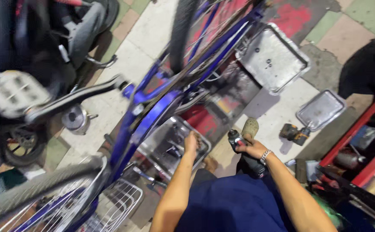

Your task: The person repairs a blue bicycle by first using a wrench to tighten the rear wheel axle nut. They then use a cordless impact driver to remove bolts from the chain guard and detach the guard from the frame. Finally, the person reattaches the chain guard and secures it with the bolts.

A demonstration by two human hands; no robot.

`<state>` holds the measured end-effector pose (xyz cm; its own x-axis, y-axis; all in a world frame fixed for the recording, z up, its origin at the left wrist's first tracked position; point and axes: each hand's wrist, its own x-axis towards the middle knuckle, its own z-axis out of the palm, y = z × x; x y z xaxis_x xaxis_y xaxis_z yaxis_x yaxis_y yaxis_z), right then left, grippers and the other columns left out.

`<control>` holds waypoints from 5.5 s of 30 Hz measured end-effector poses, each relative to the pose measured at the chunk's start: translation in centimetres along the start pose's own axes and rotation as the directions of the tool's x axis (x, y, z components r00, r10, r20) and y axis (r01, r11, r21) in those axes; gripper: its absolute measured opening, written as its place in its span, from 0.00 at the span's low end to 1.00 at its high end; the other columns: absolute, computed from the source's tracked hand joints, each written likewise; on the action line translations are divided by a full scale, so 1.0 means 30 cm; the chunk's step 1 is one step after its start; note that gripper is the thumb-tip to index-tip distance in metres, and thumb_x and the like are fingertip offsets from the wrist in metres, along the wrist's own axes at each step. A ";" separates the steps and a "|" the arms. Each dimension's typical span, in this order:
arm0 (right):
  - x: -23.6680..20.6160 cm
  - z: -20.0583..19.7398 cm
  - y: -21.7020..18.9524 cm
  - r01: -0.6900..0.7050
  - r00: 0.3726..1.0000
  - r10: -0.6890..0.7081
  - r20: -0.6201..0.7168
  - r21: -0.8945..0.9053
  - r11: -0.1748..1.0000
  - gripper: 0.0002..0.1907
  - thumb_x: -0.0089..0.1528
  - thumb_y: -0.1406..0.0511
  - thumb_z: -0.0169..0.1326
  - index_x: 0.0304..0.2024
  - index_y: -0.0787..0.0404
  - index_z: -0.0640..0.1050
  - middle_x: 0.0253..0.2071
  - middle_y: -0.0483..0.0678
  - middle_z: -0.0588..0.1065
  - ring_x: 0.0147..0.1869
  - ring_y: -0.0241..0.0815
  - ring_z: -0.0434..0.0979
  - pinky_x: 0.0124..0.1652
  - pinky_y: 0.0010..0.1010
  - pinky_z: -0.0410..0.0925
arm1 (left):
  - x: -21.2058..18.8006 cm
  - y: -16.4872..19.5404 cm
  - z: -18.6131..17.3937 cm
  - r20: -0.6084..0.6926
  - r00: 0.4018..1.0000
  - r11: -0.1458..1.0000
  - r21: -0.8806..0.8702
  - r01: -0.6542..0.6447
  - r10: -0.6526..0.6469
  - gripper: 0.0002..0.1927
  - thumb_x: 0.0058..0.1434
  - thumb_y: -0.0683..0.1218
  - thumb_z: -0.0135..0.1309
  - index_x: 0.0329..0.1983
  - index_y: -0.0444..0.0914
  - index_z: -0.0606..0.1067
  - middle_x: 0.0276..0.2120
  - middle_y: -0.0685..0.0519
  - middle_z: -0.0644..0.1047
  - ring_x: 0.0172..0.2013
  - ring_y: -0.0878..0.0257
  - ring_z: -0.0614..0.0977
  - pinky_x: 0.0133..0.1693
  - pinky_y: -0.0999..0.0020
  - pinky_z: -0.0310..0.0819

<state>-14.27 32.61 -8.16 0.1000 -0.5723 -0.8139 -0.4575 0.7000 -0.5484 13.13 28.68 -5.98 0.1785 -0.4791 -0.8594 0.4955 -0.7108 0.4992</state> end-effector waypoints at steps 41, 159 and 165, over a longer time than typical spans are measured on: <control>0.194 -0.051 -0.167 0.084 0.752 0.135 0.645 -0.297 0.951 0.44 0.52 0.58 0.62 0.68 0.57 0.61 0.55 0.42 0.77 0.53 0.39 0.82 0.40 0.33 0.76 | -0.004 -0.483 0.195 -0.082 0.958 0.747 -0.645 0.159 -0.274 0.20 0.56 0.53 0.63 0.43 0.35 0.76 0.30 0.43 0.79 0.21 0.52 0.80 0.20 0.58 0.74; -0.032 -0.161 -0.801 0.649 0.691 -0.558 0.459 -0.056 0.758 0.20 0.58 0.66 0.61 0.51 0.66 0.78 0.36 0.51 0.83 0.32 0.38 0.84 0.33 0.33 0.76 | -0.614 0.410 0.425 0.399 0.509 -0.292 0.915 -0.279 0.763 0.11 0.50 0.41 0.58 0.38 0.36 0.76 0.35 0.45 0.78 0.41 0.48 0.79 0.42 0.54 0.75; 0.042 -0.133 -0.734 0.482 0.791 -0.377 0.482 -0.110 0.869 0.19 0.58 0.66 0.60 0.52 0.64 0.78 0.38 0.52 0.82 0.34 0.42 0.83 0.33 0.35 0.75 | -0.625 0.378 0.396 0.343 0.477 -0.242 0.934 -0.262 0.809 0.12 0.52 0.40 0.59 0.40 0.37 0.75 0.37 0.46 0.77 0.44 0.49 0.78 0.46 0.56 0.73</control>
<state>-7.61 14.78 3.66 0.6777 -0.5105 -0.5293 -0.4469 0.2857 -0.8477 5.32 23.48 17.10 0.1943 -0.9804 0.0321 -0.9608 -0.1836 0.2077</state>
